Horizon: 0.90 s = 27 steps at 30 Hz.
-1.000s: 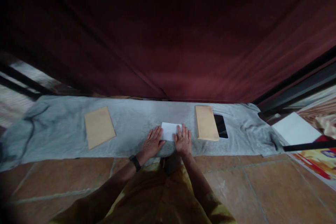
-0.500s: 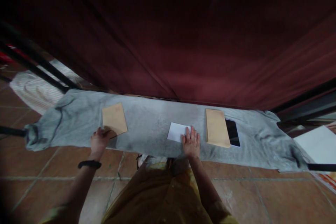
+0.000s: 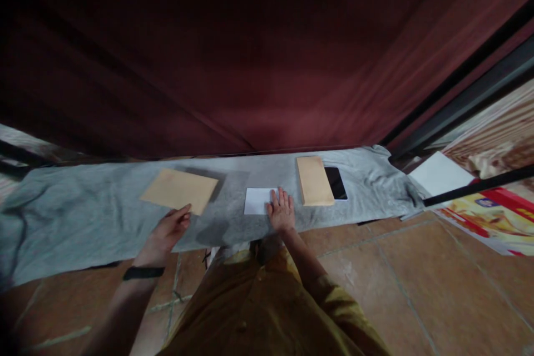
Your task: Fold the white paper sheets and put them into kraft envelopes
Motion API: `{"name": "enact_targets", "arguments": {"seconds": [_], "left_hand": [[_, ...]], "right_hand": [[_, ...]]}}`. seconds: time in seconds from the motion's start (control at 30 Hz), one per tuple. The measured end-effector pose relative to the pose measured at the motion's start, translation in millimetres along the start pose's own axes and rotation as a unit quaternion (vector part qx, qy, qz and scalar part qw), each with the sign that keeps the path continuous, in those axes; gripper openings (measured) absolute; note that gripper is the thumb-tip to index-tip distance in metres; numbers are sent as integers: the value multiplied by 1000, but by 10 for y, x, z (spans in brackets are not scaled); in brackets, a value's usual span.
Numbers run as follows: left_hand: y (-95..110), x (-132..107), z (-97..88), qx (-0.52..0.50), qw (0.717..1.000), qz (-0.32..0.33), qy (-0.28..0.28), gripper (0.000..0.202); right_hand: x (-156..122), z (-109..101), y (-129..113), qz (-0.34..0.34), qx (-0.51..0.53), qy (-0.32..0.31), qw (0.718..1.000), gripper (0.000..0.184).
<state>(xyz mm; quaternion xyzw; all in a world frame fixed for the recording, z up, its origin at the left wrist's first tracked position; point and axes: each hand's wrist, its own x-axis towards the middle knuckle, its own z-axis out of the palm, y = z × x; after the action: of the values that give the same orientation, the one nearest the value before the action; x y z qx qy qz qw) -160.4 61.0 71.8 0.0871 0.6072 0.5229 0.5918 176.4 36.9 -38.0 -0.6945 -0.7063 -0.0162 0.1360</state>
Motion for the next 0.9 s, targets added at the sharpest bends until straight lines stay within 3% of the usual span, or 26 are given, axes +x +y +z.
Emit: {"name": "enact_targets", "arguments": {"seconds": [0.13, 0.23, 0.33, 0.5, 0.63, 0.73, 0.77, 0.83, 0.87, 0.9], "left_hand": [[-573, -47, 555, 8, 1000, 0, -23, 17], [-838, -10, 698, 26, 999, 11, -19, 14], [-923, 14, 660, 55, 998, 30, -17, 13], [-1003, -118, 440, 136, 987, 69, -41, 12], [-991, -248, 377, 250, 953, 150, -81, 22], [-755, -120, 455, 359, 888, 253, -135, 63], [-643, -26, 489, 481, 799, 316, -177, 79], [-421, 204, 550, 662, 631, 360, -185, 98], [-326, 321, 573, 719, 563, 352, -205, 104], [-249, 429, 591, 758, 512, 338, -222, 110]], "right_hand": [[4, 1, 6, -4, 5, 4, 1000, 57], [2, 6, 4, -6, 10, 12, 1000, 57], [-2, 5, -3, -3, 11, 16, 1000, 57], [-8, -6, -14, 2, 15, 11, 1000, 57], [-7, -18, -16, 3, 22, 5, 1000, 57], [-6, -29, -19, 3, 30, 6, 1000, 57], [-6, -34, -21, 4, 33, 7, 999, 57], [-6, -46, -26, 4, 37, 10, 999, 57], [-6, -52, -29, 4, 37, 10, 999, 56], [-6, -59, -31, 4, 36, 9, 999, 56]]}}
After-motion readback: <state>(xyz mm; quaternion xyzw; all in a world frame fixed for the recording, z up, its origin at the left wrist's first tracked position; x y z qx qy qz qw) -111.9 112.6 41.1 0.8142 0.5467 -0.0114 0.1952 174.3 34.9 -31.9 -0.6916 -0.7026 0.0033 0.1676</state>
